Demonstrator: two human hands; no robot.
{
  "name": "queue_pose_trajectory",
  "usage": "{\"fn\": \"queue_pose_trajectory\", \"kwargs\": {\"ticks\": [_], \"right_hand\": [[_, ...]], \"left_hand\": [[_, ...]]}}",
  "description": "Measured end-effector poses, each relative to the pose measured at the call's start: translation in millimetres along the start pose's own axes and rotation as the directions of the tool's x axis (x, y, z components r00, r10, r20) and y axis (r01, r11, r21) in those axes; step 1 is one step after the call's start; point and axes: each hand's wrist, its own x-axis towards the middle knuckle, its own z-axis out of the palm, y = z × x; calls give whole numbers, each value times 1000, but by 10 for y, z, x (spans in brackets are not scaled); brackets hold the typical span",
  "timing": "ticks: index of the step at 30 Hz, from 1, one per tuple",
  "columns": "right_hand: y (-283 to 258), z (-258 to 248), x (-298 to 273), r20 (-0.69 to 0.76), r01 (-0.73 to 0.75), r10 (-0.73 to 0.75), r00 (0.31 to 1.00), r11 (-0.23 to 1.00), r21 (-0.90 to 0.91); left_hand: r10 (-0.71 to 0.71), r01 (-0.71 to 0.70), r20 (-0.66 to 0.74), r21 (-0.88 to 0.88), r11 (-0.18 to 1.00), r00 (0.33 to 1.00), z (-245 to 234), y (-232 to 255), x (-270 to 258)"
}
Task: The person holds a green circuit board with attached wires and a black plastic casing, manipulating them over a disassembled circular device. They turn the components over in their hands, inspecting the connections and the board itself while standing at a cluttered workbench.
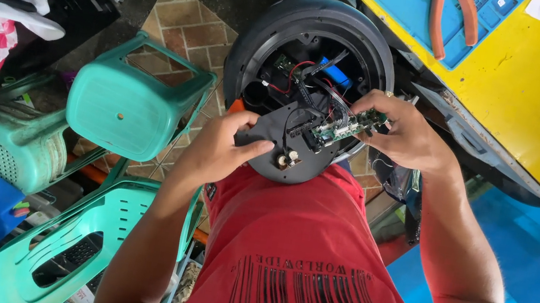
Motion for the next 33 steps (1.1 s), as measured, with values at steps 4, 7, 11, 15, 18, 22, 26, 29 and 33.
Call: {"fn": "queue_pose_trajectory", "kwargs": {"ticks": [4,7,11,15,18,22,26,29,33], "right_hand": [[-8,-8,7,4,13,-13,1000,1000,13],[-36,-21,-4,14,-2,1,1000,1000,25],[-102,-2,24,35,32,-32,999,999,11],[-82,50,22,15,73,-73,997,996,-51],[-107,155,28,-20,145,-148,989,986,-87],[-1,297,21,-63,188,-195,979,977,-103],[37,374,-23,-65,318,-339,938,921,-224],[56,388,-45,-77,344,-369,926,910,-233],[125,398,-51,-176,248,-258,950,966,-78]], "left_hand": [[-152,140,-15,-318,938,988,-7,-51,-141],[-253,174,-138,-423,889,958,-49,-40,-175],[-109,16,-306,-293,956,946,-294,192,-210],[150,-92,-364,172,981,919,-481,408,-196],[412,-263,-280,445,856,867,-583,800,-143],[485,-281,-235,576,768,842,-695,1010,-7],[514,-329,-170,594,735,841,-746,1083,75],[378,-227,-187,539,811,907,-809,933,208],[205,-177,-251,129,976,946,-823,709,300]]}}
